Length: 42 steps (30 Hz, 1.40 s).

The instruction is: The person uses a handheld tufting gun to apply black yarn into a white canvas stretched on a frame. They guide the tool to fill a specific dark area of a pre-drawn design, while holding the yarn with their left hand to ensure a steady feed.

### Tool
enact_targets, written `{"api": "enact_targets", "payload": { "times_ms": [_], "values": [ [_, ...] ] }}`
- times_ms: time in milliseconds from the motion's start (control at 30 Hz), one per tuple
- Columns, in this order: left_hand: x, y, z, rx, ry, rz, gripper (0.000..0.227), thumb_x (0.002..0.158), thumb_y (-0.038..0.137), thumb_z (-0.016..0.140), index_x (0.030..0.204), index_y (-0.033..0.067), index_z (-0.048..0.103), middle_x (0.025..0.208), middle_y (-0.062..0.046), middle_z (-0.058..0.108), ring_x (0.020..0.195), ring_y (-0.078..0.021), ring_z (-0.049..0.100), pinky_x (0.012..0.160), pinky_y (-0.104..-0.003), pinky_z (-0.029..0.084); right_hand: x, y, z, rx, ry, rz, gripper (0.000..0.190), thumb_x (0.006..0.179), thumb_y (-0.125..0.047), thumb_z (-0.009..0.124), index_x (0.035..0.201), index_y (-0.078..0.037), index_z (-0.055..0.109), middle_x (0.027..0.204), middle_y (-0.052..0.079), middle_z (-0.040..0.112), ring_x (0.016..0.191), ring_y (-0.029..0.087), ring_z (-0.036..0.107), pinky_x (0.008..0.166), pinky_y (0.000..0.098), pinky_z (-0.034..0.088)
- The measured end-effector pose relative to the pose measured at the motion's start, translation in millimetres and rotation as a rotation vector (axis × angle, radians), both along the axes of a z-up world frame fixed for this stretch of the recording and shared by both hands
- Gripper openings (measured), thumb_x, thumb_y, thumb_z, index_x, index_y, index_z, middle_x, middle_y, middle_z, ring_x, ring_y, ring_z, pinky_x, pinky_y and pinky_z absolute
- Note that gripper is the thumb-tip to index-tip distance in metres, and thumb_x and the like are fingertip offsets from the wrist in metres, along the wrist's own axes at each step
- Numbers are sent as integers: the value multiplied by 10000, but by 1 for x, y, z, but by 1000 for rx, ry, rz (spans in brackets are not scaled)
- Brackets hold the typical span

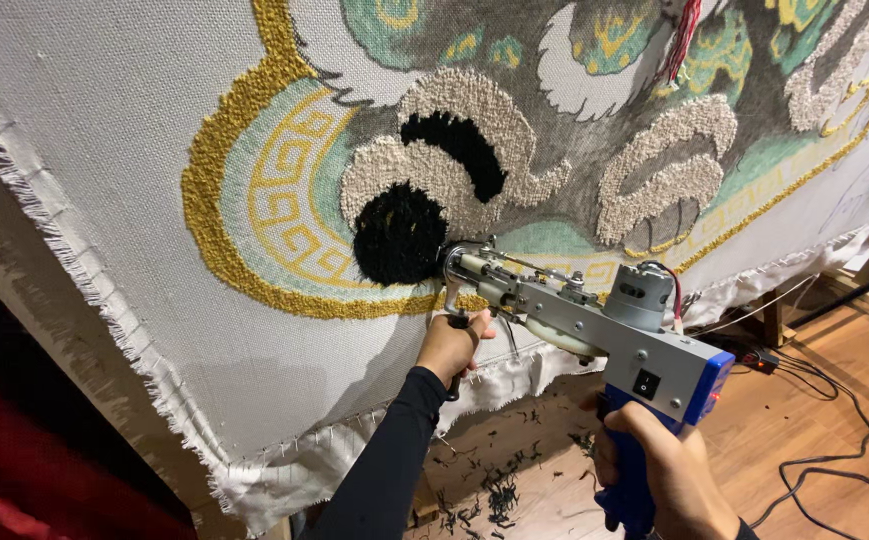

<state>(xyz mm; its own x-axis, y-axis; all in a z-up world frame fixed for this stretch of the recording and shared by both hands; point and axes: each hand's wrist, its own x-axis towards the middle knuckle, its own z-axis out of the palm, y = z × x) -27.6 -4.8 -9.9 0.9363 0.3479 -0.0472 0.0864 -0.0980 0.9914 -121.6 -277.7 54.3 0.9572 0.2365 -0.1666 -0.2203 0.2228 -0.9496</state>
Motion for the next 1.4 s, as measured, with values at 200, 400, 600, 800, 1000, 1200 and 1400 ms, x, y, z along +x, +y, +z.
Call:
{"api": "enact_targets", "payload": {
  "times_ms": [200, 400, 600, 800, 1000, 1200, 1400],
  "values": [
    [4, 1, -3, -27, -34, 9, 410, 955, 348, 654, 1123, -19, 725, 981, -40, 805, 366, -96, 466, 351, -283, 398, 9, -3, -11, 22, -87, 41, 275, 811, -168, 596, 943, 71, 623, 574, 101, 477, 463, 224, 464, 434, 374, 395],
    [6, 3, 6, 14, -54, 22, 420, 950, 359, 666, 1044, -48, 701, 950, -32, 811, 360, -106, 469, 355, -283, 408, 4, -2, -4, 8, -57, 8, 291, 814, -202, 593, 944, 56, 623, 550, 114, 480, 449, 237, 466, 428, 381, 387],
    [10, 4, 5, -23, -81, 35, 383, 929, 354, 701, 983, -25, 722, 896, -46, 798, 364, -104, 468, 354, -282, 404, 2, 1, -1, 30, -70, 13, 316, 789, -175, 570, 985, 62, 644, 553, 105, 467, 457, 221, 454, 431, 366, 380],
    [7, 4, 10, 19, -51, 47, 418, 942, 377, 717, 901, -39, 734, 730, -56, 723, 363, -114, 475, 349, -288, 366, 3, 0, -2, 43, -54, 19, 322, 810, -206, 585, 987, 58, 637, 551, 102, 473, 456, 224, 459, 435, 369, 386],
    [8, 4, 12, 9, -36, 37, 390, 932, 386, 696, 889, 2, 747, 695, -6, 710, 369, -107, 483, 348, -290, 366, 3, 4, -4, 44, -63, -20, 301, 787, -163, 569, 966, 73, 621, 543, 116, 468, 449, 233, 449, 433, 372, 373],
    [8, 6, 14, 39, -6, 26, 431, 974, 396, 678, 1005, -24, 773, 852, -122, 723, 386, -99, 480, 357, -281, 370, 4, 5, -3, 66, -49, -14, 284, 777, -149, 581, 949, 76, 605, 562, 119, 478, 457, 233, 449, 439, 380, 383],
    [9, 6, 17, 33, -46, 11, 413, 965, 372, 667, 1044, -27, 737, 920, -111, 789, 378, -101, 478, 360, -284, 384, 3, 3, 0, 55, 3, -33, 315, 803, -207, 590, 970, 58, 623, 558, 118, 462, 454, 234, 438, 436, 383, 374]
  ]
}}
